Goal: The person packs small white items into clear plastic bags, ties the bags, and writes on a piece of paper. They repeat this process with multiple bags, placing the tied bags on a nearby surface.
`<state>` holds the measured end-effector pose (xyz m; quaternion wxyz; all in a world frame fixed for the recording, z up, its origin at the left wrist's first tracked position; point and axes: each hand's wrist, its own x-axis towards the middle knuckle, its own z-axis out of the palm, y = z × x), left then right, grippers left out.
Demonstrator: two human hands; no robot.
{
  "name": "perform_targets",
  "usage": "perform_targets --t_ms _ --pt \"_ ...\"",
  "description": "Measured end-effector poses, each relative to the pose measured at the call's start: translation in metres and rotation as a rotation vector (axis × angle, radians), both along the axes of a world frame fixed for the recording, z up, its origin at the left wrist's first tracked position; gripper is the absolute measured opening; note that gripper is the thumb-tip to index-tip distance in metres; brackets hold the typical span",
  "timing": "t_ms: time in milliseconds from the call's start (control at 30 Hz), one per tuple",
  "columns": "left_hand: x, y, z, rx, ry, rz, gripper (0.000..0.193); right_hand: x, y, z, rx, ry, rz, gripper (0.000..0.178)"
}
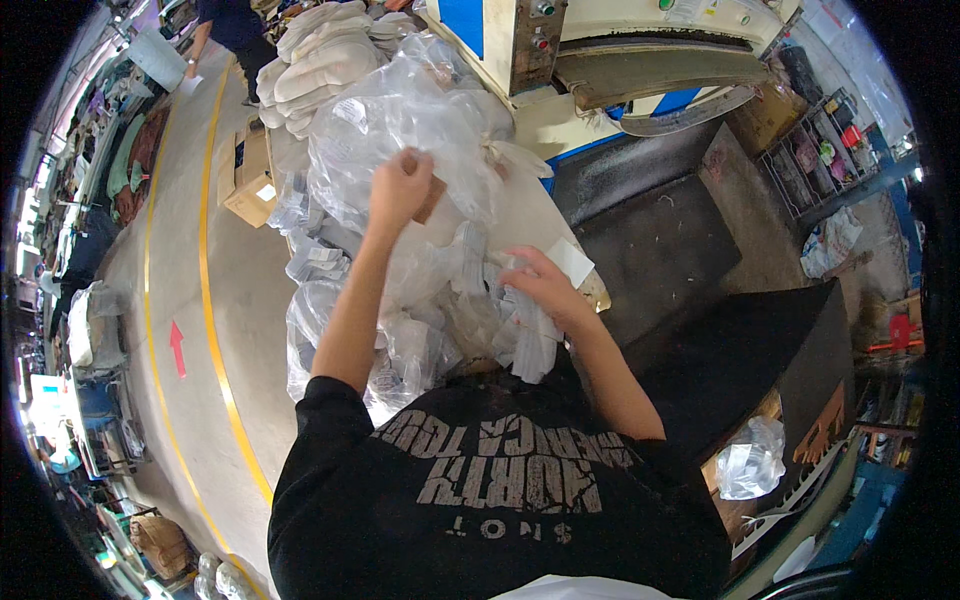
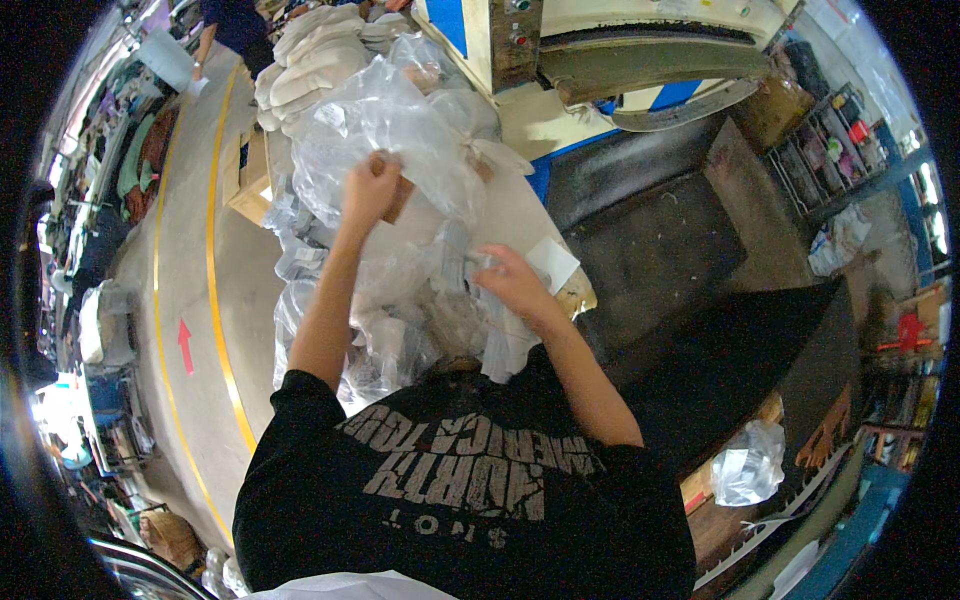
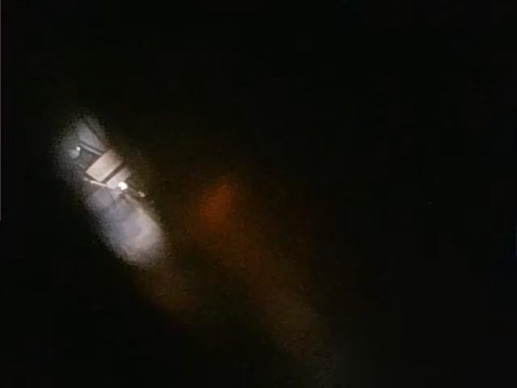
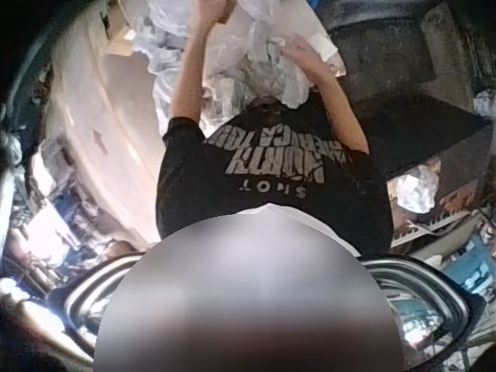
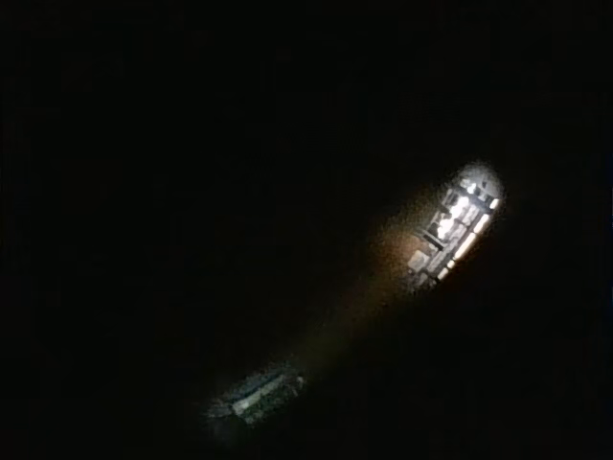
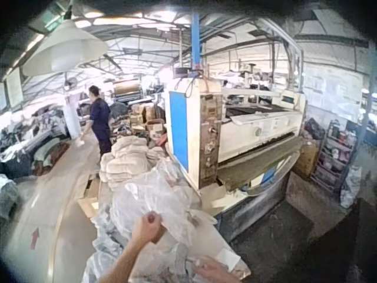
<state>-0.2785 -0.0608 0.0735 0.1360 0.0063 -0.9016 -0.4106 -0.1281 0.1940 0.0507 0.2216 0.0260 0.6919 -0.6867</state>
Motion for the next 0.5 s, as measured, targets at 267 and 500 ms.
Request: perform_targets --t_ms 267,500 --pt "0.013 -0.049 0.118 0.528 0.168 0.107 0.035 -0.071 -0.069 -0.047 0.89 0.156 0.259 0.076" --pt "0.045 -0.072 0.14 0.823 0.121 0.084 0.026 -0.083 -0.095 -0.066 1.039 0.206 0.413 0.066"
